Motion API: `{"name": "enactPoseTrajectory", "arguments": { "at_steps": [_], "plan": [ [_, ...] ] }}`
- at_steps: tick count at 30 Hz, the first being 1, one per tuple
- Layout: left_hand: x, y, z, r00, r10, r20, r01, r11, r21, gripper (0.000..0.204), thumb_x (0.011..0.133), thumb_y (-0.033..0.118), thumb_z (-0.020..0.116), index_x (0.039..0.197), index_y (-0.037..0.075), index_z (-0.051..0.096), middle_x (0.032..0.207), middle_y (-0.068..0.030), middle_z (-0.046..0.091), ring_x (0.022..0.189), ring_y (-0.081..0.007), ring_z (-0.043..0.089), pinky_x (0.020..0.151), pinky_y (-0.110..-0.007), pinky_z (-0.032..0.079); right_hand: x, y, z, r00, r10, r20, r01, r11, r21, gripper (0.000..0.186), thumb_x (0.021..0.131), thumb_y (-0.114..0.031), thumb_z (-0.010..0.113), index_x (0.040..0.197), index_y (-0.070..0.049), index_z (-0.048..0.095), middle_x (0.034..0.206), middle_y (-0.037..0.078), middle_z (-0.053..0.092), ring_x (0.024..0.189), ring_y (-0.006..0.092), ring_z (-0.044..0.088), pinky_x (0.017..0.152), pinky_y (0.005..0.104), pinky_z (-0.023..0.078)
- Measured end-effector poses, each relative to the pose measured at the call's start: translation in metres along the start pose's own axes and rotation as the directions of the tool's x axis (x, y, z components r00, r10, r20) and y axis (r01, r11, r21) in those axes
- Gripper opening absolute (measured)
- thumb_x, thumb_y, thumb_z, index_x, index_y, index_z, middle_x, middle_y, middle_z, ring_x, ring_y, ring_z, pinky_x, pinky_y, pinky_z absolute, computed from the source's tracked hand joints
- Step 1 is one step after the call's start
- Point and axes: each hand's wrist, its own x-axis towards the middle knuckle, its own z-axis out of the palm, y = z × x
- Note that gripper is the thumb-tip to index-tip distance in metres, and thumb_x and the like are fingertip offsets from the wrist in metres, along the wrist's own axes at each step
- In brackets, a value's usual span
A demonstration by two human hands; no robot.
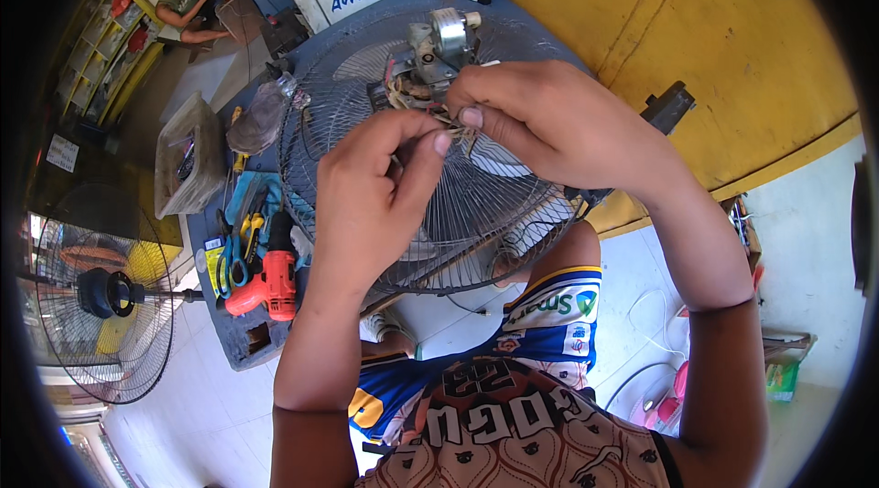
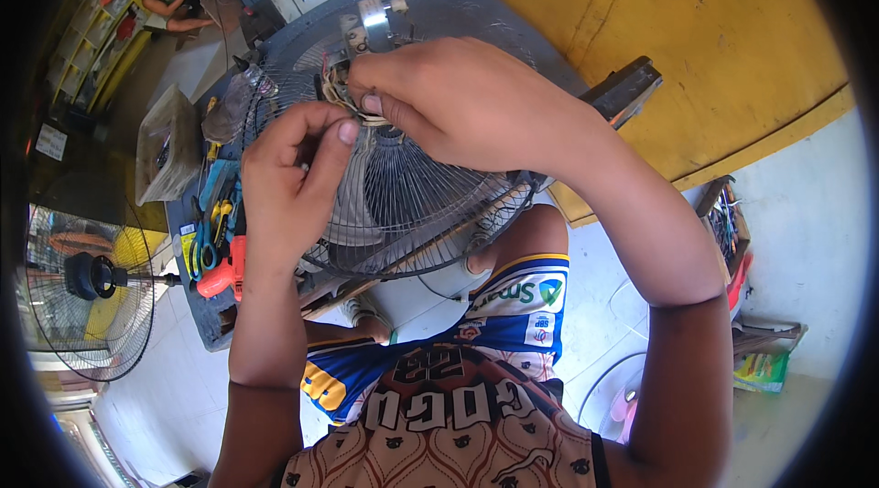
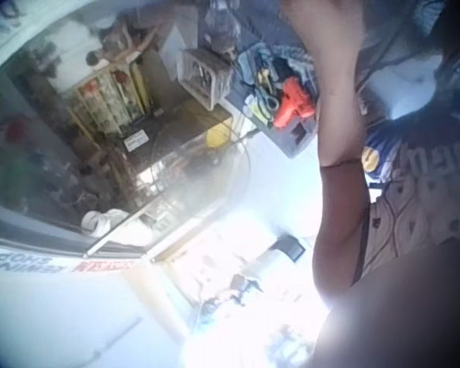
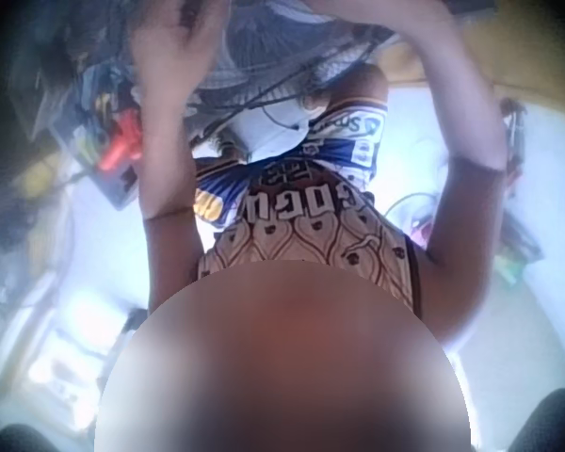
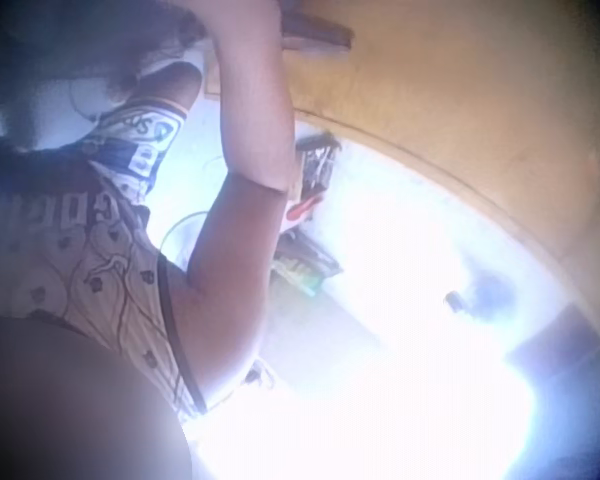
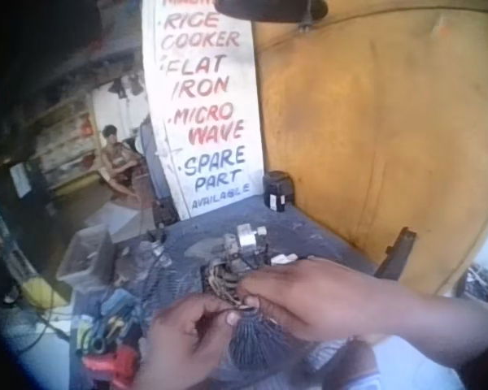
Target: The person repairs a fan by stripping wire insulation with scissors, twisting exposed ends, and connecting them to the motor terminals. They repeatedly strip, twist, and attach wires while working on the fan's internal wiring.
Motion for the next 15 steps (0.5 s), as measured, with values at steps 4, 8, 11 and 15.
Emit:
{"name": "enactPoseTrajectory", "arguments": {
  "at_steps": [4,8,11,15],
  "plan": [
    [-0.003,-0.005,-0.02,0.998,-0.062,-0.011,0.061,0.997,-0.046,0.007,0.102,0.009,0.071,0.104,0.002,0.07,0.083,-0.0028,0.069,0.073,-0.0072,0.061,0.06,-0.025,0.046,0.003,0.016,-0.01,0.996,-0.02,-0.091,0.024,0.999,0.046,0.011,0.107,-0.013,0.06,0.112,-0.004,0.063,0.096,0.018,0.067,0.091,0.0402,0.066,0.079,0.0474,0.052],
    [0.0,0.005,-0.015,0.969,-0.247,-0.022,0.233,0.939,-0.253,0.013,0.105,0.013,0.07,0.108,0.0,0.069,0.085,-0.0006,0.069,0.073,-0.0042,0.059,0.059,-0.022,0.045,0.002,0.016,-0.013,0.995,-0.065,-0.072,0.072,0.992,0.102,0.011,0.108,-0.013,0.058,0.109,-0.003,0.062,0.097,0.019,0.069,0.092,0.0445,0.066,0.079,0.0514,0.051],
    [0.001,0.011,0.013,0.99,-0.143,0.0,0.14,0.962,-0.233,0.015,0.105,0.015,0.071,0.107,0.0,0.07,0.083,-0.004,0.069,0.07,-0.0068,0.061,0.059,-0.025,0.046,0.004,0.013,-0.011,0.997,-0.08,-0.022,0.081,0.994,0.076,0.011,0.107,-0.013,0.06,0.109,-0.003,0.062,0.098,0.019,0.068,0.094,0.0431,0.067,0.081,0.0506,0.051],
    [-0.002,0.005,0.019,0.958,-0.288,-0.001,0.286,0.95,-0.126,0.013,0.103,0.014,0.071,0.101,0.001,0.07,0.075,-0.0074,0.066,0.065,-0.0107,0.059,0.06,-0.031,0.048,-0.002,0.022,-0.013,0.998,-0.054,0.032,0.051,0.996,0.077,0.01,0.109,-0.011,0.058,0.113,-0.002,0.061,0.098,0.014,0.064,0.09,0.0335,0.064,0.081,0.0415,0.051]
  ]
}}
